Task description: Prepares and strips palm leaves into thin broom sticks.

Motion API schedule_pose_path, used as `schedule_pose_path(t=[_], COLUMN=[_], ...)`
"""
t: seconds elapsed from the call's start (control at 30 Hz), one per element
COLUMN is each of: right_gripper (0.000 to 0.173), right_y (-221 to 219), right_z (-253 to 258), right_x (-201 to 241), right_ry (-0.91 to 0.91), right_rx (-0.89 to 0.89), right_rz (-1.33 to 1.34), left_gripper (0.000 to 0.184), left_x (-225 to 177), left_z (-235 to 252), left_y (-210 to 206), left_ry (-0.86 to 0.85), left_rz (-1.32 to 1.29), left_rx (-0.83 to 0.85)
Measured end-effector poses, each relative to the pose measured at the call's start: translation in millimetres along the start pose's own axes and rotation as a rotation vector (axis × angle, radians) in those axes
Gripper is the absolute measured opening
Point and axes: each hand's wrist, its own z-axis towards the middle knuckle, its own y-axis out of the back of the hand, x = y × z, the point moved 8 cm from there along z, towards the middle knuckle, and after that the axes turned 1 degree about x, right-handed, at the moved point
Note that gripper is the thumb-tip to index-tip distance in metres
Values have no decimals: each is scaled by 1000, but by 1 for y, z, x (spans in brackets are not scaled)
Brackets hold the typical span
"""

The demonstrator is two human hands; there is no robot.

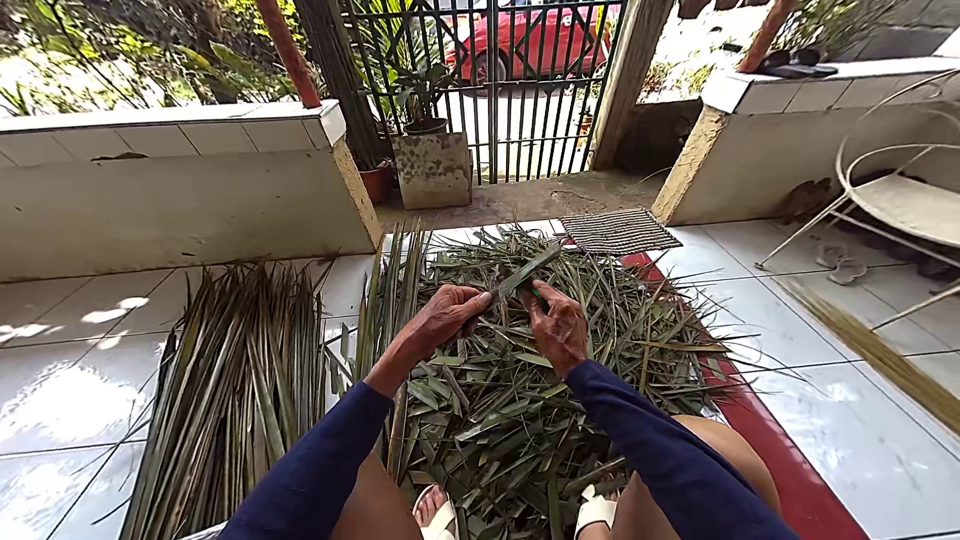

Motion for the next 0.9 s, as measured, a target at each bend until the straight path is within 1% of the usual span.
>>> schedule_pose_path(t=[0.1,0.2,0.3,0.4,0.5,0.6,0.67,0.8,0.9], right_gripper=[39,38,37,38,36,36,38,38,37], right_y=[13,26,40,44,25,-7,-20,-29,-26], right_z=[10,24,36,34,20,3,-5,-11,-9], right_x=[-7,-23,-41,-38,-22,-8,0,8,6], right_ry=[-21,-59,-101,-104,-10,71,131,198,178], right_rx=[-52,-95,-166,-182,-91,75,140,191,146], right_rz=[32,36,51,74,181,285,299,348,312], left_gripper=[34,35,36,38,38,42,44,44,44], left_x=[0,4,12,21,22,20,19,20,18], left_z=[-4,-10,-12,-11,-9,-7,-6,-5,-5], left_y=[2,7,10,17,17,10,2,-11,-15], left_ry=[-15,-8,42,107,133,130,142,152,137], left_rz=[31,50,-5,-89,-174,-245,-291,-404,-445], left_rx=[18,34,30,17,47,139,208,349,404])
